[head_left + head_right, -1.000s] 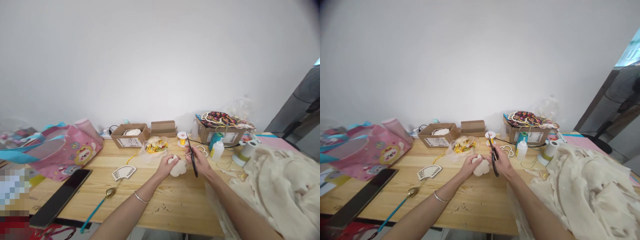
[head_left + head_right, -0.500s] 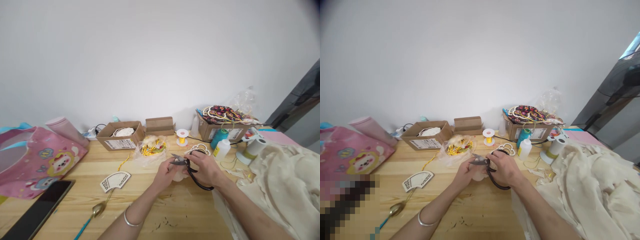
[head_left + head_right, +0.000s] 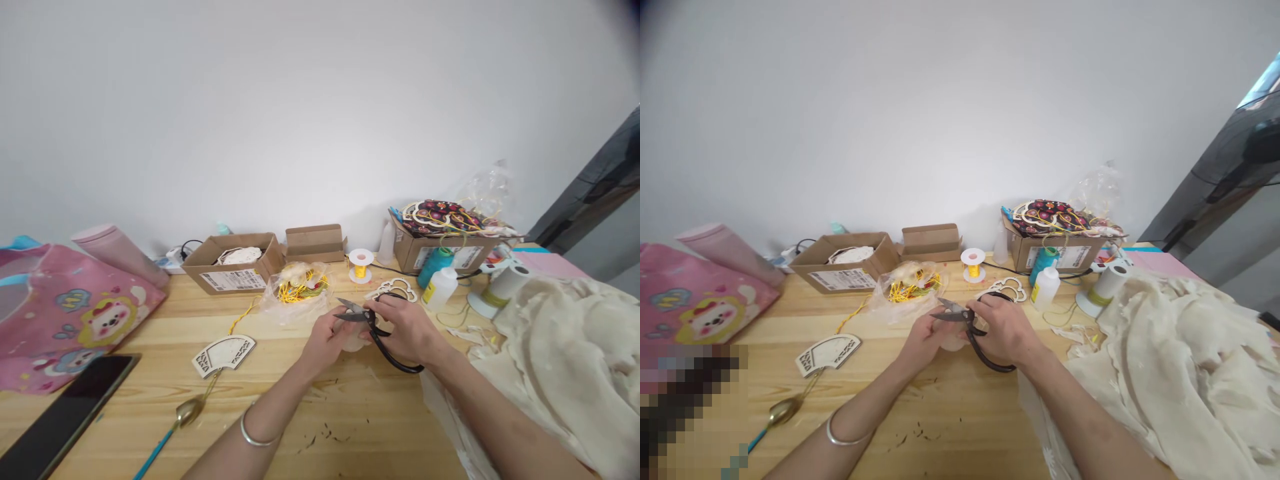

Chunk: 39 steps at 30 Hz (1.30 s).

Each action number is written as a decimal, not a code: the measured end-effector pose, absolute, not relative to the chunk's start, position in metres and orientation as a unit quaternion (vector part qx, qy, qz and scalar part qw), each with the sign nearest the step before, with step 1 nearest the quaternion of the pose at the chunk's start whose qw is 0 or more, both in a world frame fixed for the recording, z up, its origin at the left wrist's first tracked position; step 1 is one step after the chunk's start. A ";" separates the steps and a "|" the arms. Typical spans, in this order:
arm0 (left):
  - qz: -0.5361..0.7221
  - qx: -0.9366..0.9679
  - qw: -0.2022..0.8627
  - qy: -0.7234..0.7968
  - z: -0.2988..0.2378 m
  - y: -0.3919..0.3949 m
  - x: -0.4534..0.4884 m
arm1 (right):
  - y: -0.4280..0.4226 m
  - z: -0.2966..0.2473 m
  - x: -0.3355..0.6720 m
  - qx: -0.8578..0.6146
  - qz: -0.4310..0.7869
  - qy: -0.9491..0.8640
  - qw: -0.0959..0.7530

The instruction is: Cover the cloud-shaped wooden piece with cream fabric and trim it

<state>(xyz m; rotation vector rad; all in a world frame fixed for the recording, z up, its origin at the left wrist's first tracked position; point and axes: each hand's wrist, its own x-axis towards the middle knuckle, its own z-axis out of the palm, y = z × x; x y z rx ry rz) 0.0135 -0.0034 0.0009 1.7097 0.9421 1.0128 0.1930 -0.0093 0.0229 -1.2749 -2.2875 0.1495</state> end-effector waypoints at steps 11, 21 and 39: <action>0.416 0.715 0.433 0.358 0.002 -0.002 0.014 | -0.007 0.022 0.193 -0.463 0.056 -0.846 0.260; 0.421 0.702 0.435 0.375 0.002 -0.002 0.015 | -0.006 0.015 0.192 -0.450 0.017 -0.845 0.290; 0.425 0.701 0.429 0.380 0.003 -0.003 0.015 | -0.007 0.012 0.190 -0.454 0.020 -0.841 0.294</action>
